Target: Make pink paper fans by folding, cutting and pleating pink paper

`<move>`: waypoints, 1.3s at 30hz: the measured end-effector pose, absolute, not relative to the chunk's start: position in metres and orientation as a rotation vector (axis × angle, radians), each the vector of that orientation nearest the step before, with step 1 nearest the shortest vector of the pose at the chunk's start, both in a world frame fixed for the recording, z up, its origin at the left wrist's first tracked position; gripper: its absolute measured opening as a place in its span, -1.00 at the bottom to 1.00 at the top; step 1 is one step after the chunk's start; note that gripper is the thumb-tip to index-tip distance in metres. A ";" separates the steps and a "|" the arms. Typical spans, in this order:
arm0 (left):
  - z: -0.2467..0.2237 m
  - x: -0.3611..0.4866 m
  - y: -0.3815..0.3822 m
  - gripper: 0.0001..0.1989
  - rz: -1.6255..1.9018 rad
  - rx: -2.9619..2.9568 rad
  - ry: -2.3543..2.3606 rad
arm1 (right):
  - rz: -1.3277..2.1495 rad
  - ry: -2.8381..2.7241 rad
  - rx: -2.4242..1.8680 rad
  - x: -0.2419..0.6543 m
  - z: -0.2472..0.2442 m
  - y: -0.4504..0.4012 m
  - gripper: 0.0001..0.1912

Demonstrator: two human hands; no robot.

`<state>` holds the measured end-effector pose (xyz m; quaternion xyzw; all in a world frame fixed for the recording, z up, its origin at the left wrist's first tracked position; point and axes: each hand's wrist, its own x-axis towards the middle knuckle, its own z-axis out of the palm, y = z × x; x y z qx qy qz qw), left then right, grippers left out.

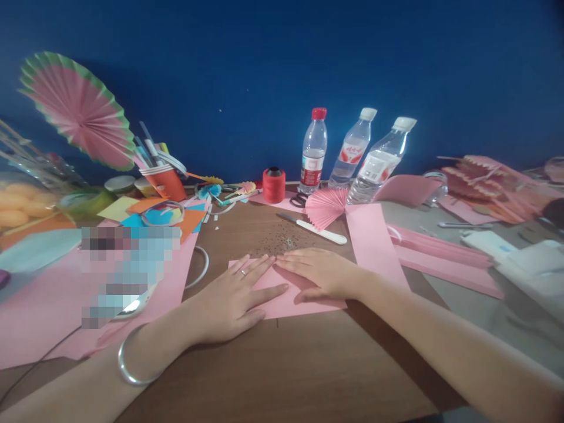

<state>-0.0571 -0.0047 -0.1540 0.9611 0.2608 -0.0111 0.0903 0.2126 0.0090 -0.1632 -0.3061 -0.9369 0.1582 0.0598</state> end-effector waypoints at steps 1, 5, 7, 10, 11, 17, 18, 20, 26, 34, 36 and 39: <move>-0.155 -0.058 -0.005 -0.51 -0.024 2.860 0.773 | 0.469 -2.837 -0.930 0.213 -0.163 0.009 -0.20; -0.155 -0.059 -0.004 -0.51 -0.024 2.869 0.771 | 0.418 -2.835 -0.976 0.213 -0.163 0.006 -0.15; -0.153 -0.058 -0.003 -0.50 -0.048 2.876 0.781 | 0.365 -2.835 -1.007 0.213 -0.162 0.003 -0.15; -0.149 -0.055 -0.003 -0.45 -0.100 2.883 0.867 | 0.259 -2.833 -1.040 0.214 -0.160 0.001 -0.15; -0.147 -0.054 -0.003 -0.44 -0.110 2.884 0.916 | 0.226 -2.830 -1.043 0.215 -0.160 0.000 -0.15; -0.145 -0.051 -0.012 -0.46 -0.086 2.940 1.153 | 0.186 -2.831 -1.019 0.219 -0.159 -0.001 -0.23; -0.146 -0.053 -0.013 -0.46 -0.065 2.948 1.159 | 0.197 -2.829 -1.033 0.219 -0.158 -0.002 -0.22; -0.150 -0.057 -0.013 -0.45 -0.031 2.958 1.139 | 0.231 -2.813 -1.073 0.220 -0.156 -0.005 -0.21; -0.160 -0.069 -0.011 -0.44 -0.017 2.980 1.073 | 0.386 -2.773 -1.115 0.221 -0.153 -0.011 -0.18; -0.157 -0.079 -0.005 -0.43 -0.093 2.959 0.985 | 0.380 -2.829 -1.164 0.222 -0.158 -0.013 -0.22; -0.153 -0.082 -0.003 -0.44 -0.145 2.938 1.010 | 0.340 -2.822 -1.162 0.221 -0.158 -0.013 -0.23; -0.146 -0.085 -0.003 -0.43 -0.246 2.879 1.098 | 0.303 -2.823 -1.139 0.220 -0.156 -0.013 -0.25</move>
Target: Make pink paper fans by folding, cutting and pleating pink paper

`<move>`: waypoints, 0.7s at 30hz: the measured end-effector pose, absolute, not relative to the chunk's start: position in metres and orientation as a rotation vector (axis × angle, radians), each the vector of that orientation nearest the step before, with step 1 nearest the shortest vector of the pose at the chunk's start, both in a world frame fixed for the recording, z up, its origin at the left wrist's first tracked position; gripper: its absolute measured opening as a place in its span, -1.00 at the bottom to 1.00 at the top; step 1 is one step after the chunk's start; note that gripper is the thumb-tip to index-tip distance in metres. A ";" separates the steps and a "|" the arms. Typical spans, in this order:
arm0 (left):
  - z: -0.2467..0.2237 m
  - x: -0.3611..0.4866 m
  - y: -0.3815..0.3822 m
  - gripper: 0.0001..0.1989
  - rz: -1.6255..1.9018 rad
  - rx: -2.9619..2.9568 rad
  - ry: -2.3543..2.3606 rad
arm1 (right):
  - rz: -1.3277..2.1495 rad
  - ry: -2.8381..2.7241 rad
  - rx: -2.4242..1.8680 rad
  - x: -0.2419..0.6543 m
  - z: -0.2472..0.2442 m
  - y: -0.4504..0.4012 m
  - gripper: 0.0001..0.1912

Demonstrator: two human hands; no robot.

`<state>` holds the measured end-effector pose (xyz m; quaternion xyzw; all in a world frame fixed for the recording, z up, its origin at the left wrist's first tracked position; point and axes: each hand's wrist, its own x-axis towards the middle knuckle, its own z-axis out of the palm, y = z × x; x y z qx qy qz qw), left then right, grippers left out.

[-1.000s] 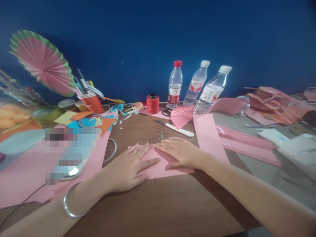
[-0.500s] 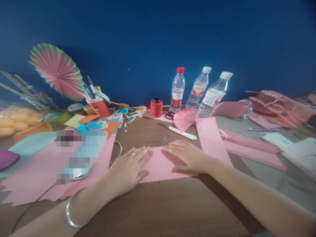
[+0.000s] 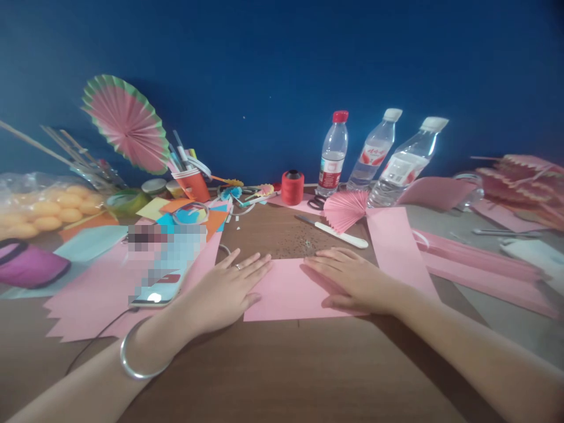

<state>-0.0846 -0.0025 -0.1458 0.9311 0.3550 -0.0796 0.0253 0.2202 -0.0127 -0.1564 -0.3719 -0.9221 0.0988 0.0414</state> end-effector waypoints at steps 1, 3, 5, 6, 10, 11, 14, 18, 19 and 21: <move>-0.144 -0.085 -0.003 -0.43 -0.273 2.859 1.128 | 0.291 -2.823 -1.132 0.220 -0.156 -0.013 -0.26; -0.142 -0.085 -0.005 -0.42 -0.303 2.829 1.178 | 0.265 -2.822 -1.123 0.219 -0.155 -0.014 -0.28; -0.141 -0.085 -0.006 -0.41 -0.284 2.828 1.212 | 0.246 -2.821 -1.125 0.219 -0.154 -0.014 -0.29; -0.141 -0.086 -0.006 -0.40 -0.264 2.835 1.222 | 0.242 -2.822 -1.127 0.219 -0.154 -0.014 -0.29; -0.142 -0.088 -0.007 -0.38 -0.241 2.855 1.277 | 0.243 -2.820 -1.138 0.219 -0.154 -0.013 -0.30; -0.141 -0.088 -0.007 -0.38 -0.253 2.857 1.292 | 0.249 -2.816 -1.137 0.220 -0.154 -0.013 -0.29; -0.141 -0.089 -0.007 -0.36 -0.303 2.859 1.323 | 0.302 -2.804 -1.153 0.224 -0.153 -0.012 -0.28; -0.138 -0.088 -0.007 -0.35 -0.361 2.854 1.333 | 0.379 -2.757 -1.273 0.237 -0.151 -0.015 -0.26; -0.138 -0.088 -0.007 -0.35 -0.369 2.853 1.333 | 0.383 -2.731 -1.316 0.241 -0.151 -0.017 -0.25; -0.137 -0.087 -0.007 -0.36 -0.388 2.852 1.335 | 0.386 -2.676 -1.395 0.248 -0.152 -0.020 -0.23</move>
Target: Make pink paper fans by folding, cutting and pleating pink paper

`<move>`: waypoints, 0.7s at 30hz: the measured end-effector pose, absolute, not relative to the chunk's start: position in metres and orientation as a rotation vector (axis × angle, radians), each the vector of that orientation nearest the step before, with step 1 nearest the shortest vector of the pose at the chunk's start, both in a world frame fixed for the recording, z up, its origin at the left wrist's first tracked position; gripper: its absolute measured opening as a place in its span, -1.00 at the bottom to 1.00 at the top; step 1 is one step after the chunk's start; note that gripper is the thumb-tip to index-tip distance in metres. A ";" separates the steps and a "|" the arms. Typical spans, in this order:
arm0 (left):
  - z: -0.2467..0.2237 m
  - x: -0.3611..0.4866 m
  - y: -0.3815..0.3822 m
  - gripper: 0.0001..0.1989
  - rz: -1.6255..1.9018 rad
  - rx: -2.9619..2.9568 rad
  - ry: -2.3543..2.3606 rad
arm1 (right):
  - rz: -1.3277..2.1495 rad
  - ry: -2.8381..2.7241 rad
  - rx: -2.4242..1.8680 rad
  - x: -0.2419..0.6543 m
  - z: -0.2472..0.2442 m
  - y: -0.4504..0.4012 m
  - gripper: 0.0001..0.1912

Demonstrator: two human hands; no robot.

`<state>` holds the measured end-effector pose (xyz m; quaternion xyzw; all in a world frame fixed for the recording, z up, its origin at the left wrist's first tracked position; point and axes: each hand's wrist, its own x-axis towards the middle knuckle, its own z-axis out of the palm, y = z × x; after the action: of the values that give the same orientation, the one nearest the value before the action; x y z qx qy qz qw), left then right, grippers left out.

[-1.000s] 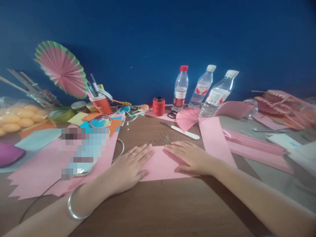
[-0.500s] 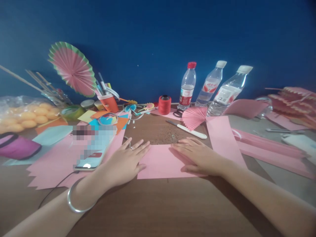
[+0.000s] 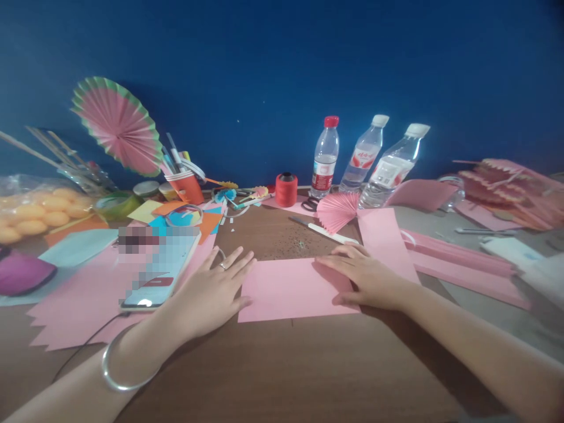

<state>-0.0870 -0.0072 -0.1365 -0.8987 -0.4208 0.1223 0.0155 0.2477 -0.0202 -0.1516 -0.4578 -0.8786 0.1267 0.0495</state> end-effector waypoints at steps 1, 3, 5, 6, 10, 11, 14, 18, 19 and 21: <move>-0.136 -0.087 -0.007 -0.36 0.390 -2.794 -1.310 | 0.389 -2.650 -1.428 0.251 -0.152 -0.022 -0.22; -0.136 -0.086 -0.007 -0.37 0.406 -2.784 -1.308 | 0.406 -2.598 -1.489 0.257 -0.154 -0.025 -0.20; -0.137 -0.087 -0.007 -0.37 0.413 -2.770 -1.297 | 0.421 -2.551 -1.543 0.261 -0.155 -0.028 -0.18; -0.138 -0.087 -0.007 -0.37 0.412 -2.764 -1.285 | 0.424 -2.531 -1.563 0.263 -0.155 -0.029 -0.18; -0.139 -0.088 -0.010 -0.35 0.391 -2.694 -1.241 | 0.370 -2.489 -1.602 0.267 -0.157 -0.032 -0.17; -0.138 -0.088 -0.012 -0.35 0.393 -2.671 -1.232 | 0.335 -2.481 -1.610 0.267 -0.157 -0.033 -0.16; -0.137 -0.084 -0.016 -0.35 0.417 -2.607 -1.250 | 0.243 -2.488 -1.590 0.267 -0.157 -0.033 -0.14; -0.137 -0.074 -0.014 -0.37 0.282 -2.613 -1.414 | 0.356 -2.521 -1.516 0.265 -0.154 -0.030 -0.07; -0.138 -0.071 -0.012 -0.39 0.189 -2.692 -1.450 | 0.412 -2.526 -1.517 0.264 -0.153 -0.029 -0.05; -0.140 -0.064 -0.006 -0.41 -0.023 -2.899 -1.511 | 0.508 -2.541 -1.535 0.262 -0.150 -0.026 -0.04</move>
<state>-0.0636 -0.0063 -0.1398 -0.8849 -0.4613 -0.0071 -0.0640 0.2619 -0.0263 -0.1495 -0.5085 -0.8419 0.1683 0.0651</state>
